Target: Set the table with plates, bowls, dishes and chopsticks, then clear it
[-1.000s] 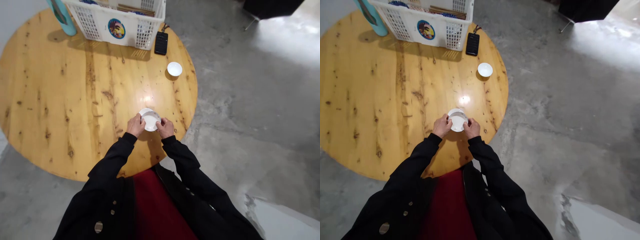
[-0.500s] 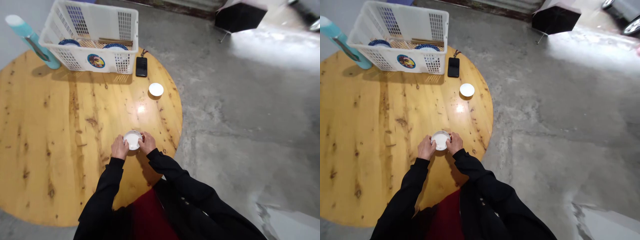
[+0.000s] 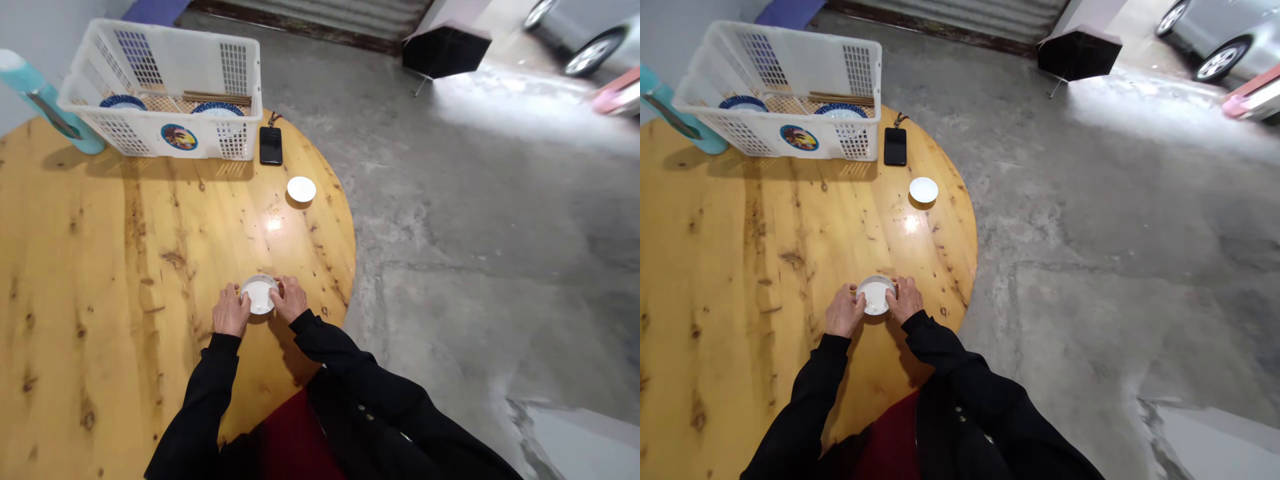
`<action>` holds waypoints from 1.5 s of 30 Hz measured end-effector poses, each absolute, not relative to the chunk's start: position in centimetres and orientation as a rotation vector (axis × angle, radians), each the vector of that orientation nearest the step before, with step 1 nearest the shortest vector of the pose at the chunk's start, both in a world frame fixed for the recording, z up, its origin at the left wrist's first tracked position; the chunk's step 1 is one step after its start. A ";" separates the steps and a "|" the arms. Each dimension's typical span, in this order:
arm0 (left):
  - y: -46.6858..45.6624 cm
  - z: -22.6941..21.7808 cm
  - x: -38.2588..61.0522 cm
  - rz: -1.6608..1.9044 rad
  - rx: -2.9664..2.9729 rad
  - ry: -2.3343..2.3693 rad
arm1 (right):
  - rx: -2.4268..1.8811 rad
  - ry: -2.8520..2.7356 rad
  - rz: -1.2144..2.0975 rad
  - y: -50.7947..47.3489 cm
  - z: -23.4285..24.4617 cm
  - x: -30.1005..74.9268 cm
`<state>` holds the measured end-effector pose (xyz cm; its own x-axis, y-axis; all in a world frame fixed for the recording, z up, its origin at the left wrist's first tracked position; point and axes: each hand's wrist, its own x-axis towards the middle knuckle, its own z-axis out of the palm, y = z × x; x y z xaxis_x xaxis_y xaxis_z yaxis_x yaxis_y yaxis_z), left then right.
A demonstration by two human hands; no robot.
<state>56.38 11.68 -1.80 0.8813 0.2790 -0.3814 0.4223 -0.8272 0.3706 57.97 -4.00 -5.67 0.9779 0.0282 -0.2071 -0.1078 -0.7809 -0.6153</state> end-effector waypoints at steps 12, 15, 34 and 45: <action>12.9 -4.1 53.6 -0.436 2.219 0.360 | -2.252 0.102 0.373 -3.3 -6.0 54.8; 13.1 -4.2 49.9 -0.446 2.001 0.345 | -2.175 0.099 0.344 -3.9 -5.7 51.1; 8.5 -0.6 40.4 -0.660 2.182 -0.008 | -1.932 0.279 0.124 -8.8 -4.0 37.3; -13.3 0.4 41.9 -0.797 2.179 -0.169 | -1.890 0.473 0.023 -29.6 -1.8 35.7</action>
